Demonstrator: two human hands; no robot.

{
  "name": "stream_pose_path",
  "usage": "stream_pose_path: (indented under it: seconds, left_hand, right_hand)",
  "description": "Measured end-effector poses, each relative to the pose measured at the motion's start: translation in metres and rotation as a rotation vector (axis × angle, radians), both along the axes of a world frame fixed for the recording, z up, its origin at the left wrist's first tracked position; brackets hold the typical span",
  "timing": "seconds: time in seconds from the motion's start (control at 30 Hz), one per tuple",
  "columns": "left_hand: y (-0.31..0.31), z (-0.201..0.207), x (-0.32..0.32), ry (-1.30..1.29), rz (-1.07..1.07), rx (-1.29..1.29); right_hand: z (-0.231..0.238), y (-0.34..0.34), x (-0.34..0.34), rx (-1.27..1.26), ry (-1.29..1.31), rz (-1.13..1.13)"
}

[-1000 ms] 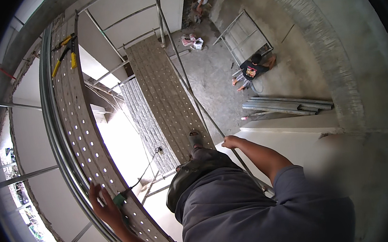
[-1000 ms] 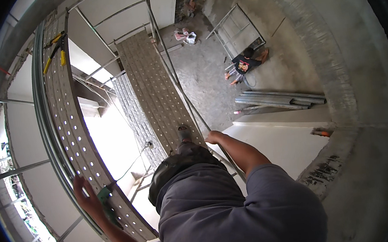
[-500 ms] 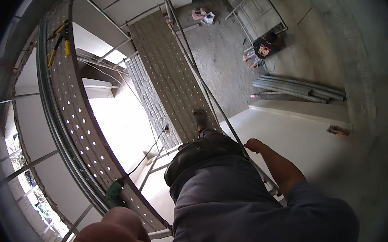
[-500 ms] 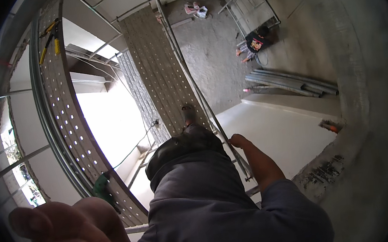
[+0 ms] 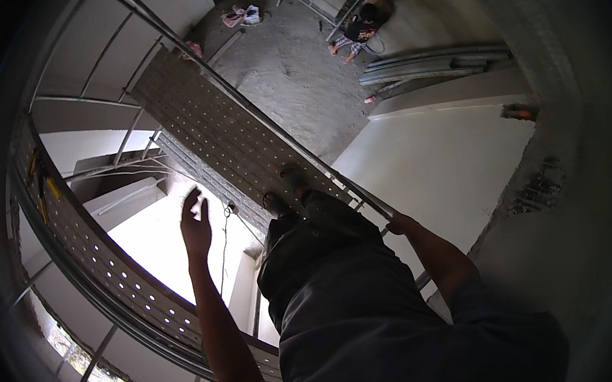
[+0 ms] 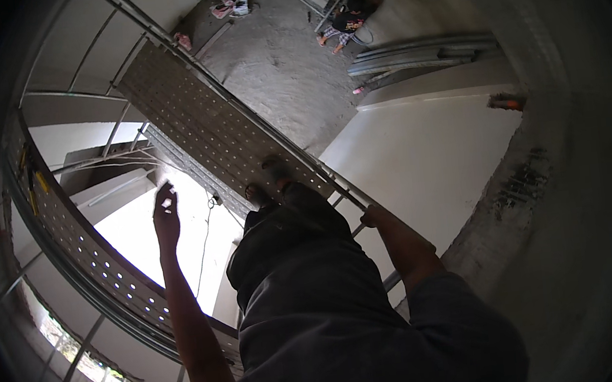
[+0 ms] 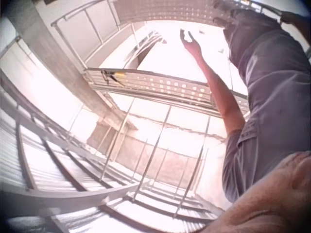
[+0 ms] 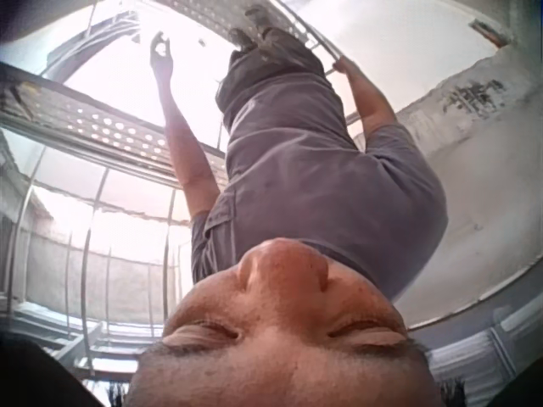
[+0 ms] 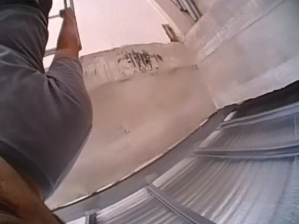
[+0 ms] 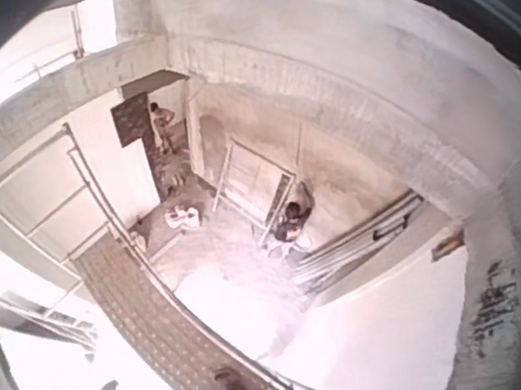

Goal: The person stands on a scaffold and installs metal strips onto a perforated metal frame. They use pliers to secure the strips and a power drill to fasten them in place.

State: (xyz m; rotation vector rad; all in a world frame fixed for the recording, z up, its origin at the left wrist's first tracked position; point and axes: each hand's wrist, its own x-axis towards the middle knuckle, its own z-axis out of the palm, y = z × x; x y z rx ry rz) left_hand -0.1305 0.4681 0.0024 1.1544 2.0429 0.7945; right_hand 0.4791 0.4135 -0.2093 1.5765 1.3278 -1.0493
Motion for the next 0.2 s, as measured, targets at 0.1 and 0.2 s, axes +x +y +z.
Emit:
stream_pose_path:
  seconds: [0.1,0.2]
  left_hand:
    - [-0.096,-0.142,0.035,-0.054,-0.227,-0.455]
    - [-0.162,-0.249,0.075,-0.149,-0.476,-0.648]
  right_hand:
    - [0.039,-0.021,-0.030,0.070,0.131,-0.039]
    - [0.084,-0.038,-0.044,0.001,0.025,-0.059]
